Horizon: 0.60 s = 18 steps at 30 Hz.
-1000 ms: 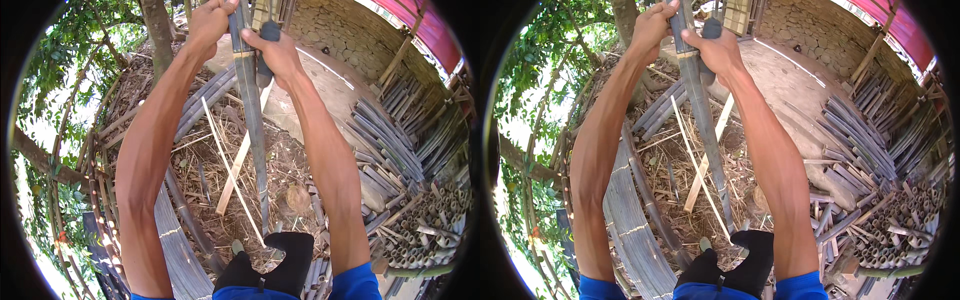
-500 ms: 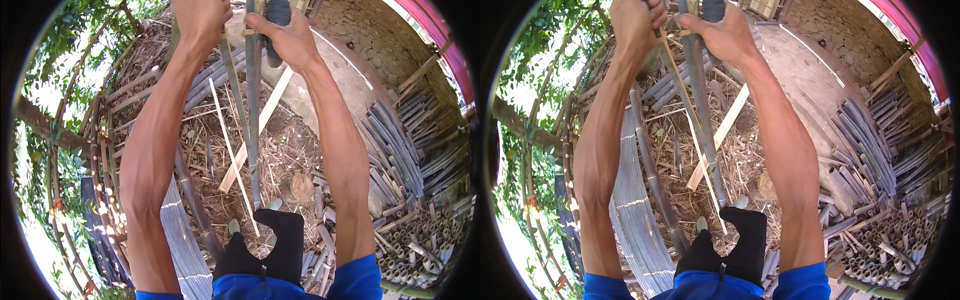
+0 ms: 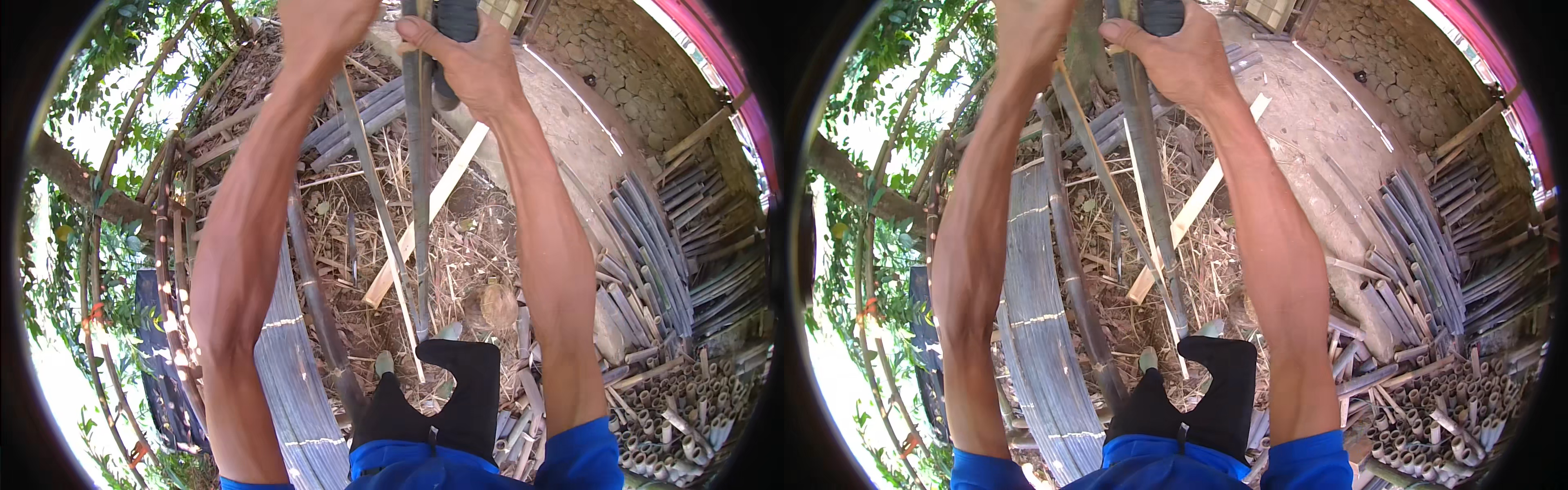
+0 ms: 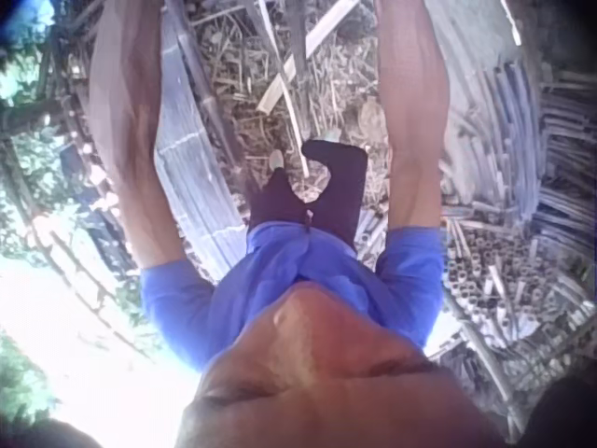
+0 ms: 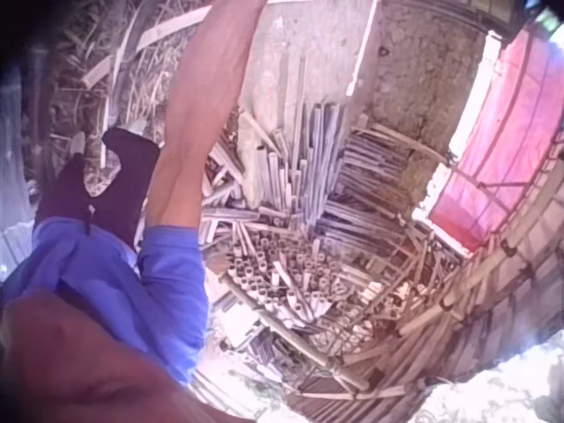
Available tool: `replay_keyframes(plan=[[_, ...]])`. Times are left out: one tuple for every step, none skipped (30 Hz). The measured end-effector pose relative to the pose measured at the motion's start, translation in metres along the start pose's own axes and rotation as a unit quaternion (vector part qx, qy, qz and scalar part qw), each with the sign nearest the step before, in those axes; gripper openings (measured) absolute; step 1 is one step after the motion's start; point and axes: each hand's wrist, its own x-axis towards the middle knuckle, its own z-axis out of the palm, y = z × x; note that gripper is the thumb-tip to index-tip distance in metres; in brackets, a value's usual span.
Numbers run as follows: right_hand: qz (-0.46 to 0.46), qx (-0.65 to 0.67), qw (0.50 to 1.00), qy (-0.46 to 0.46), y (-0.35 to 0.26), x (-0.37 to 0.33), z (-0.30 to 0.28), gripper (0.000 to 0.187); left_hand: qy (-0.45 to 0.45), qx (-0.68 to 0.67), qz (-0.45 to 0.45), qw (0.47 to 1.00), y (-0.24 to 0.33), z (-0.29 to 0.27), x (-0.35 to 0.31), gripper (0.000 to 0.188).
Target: The person uses a knife to shave and strip long pieces of bamboo, holding the bamboo stalk with one hand while smoothing the surface with the blade.
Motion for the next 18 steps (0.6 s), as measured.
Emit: replay_keyframes(plan=[[-0.018,-0.025,1.0,-0.002,0.0,0.0,0.002,0.018,-0.014,0.052,0.007,0.999,0.007,0.011,-0.005,0.108],[-0.018,-0.022,1.0,-0.003,-0.003,0.001,0.008,0.018,0.119,0.158,0.158,0.967,-0.021,0.017,0.009,0.103],[-0.012,0.004,1.0,0.002,-0.005,0.001,0.012,0.018,0.242,0.253,0.298,0.888,-0.025,0.022,0.008,0.099],[-0.006,0.031,0.999,0.008,-0.006,0.001,0.017,0.018,0.232,0.278,0.308,0.88,-0.03,0.019,0.008,0.082],[0.004,0.032,0.999,0.008,-0.006,0.0,0.023,0.018,0.22,0.302,0.319,0.871,-0.02,0.016,0.0,0.066],[0.003,0.049,0.999,0.024,-0.002,0.0,0.027,0.018,0.077,0.138,0.194,0.968,-0.008,0.015,-0.003,0.048],[0.002,0.066,0.997,0.04,0.001,0.0,0.029,0.017,0.062,0.048,0.118,0.99,-0.004,0.024,-0.008,0.037],[0.0,0.061,0.998,0.032,0.0,0.0,0.026,0.018,0.062,-0.04,0.044,0.996,0.005,0.03,-0.011,0.038],[0.005,0.059,0.998,0.031,-0.001,-0.002,0.025,0.018,0.061,-0.041,0.039,0.997,0.011,0.029,-0.016,0.038],[0.029,0.039,0.998,0.048,-0.001,-0.004,0.024,0.018,0.076,0.0,0.042,0.996,0.018,0.026,-0.023,0.035],[0.048,0.025,0.997,0.064,-0.012,-0.003,0.028,0.018,0.093,0.047,0.051,0.993,0.026,0.02,-0.027,0.034],[0.036,0.053,0.995,0.071,-0.022,-0.003,0.034,0.018,0.1,0.068,0.06,0.991,0.021,0.015,-0.018,0.035],[0.039,0.051,0.996,0.068,-0.028,-0.007,0.035,0.018,0.101,0.068,0.056,0.991,0.007,0.01,-0.012,0.035],[0.049,0.015,0.997,0.06,-0.032,-0.01,0.034,0.017,0.153,0.228,0.168,0.947,-0.008,0.005,-0.008,0.038],[0.058,-0.019,0.997,0.053,-0.035,-0.013,0.033,0.016,0.171,0.306,0.222,0.91,-0.01,0.005,-0.01,0.039],[0.06,-0.02,0.997,0.05,-0.03,-0.014,0.031,0.016,0.198,0.38,0.272,0.862,-0.012,0.005,-0.011,0.041],[0.045,-0.019,0.998,0.048,-0.021,-0.014,0.029,0.017,0.165,0.35,0.246,0.889,-0.005,0.011,-0.019,0.042],[0.03,-0.016,0.998,0.044,-0.019,-0.016,0.03,0.017,0.15,0.337,0.231,0.9,0.001,0.008,-0.026,0.043]])
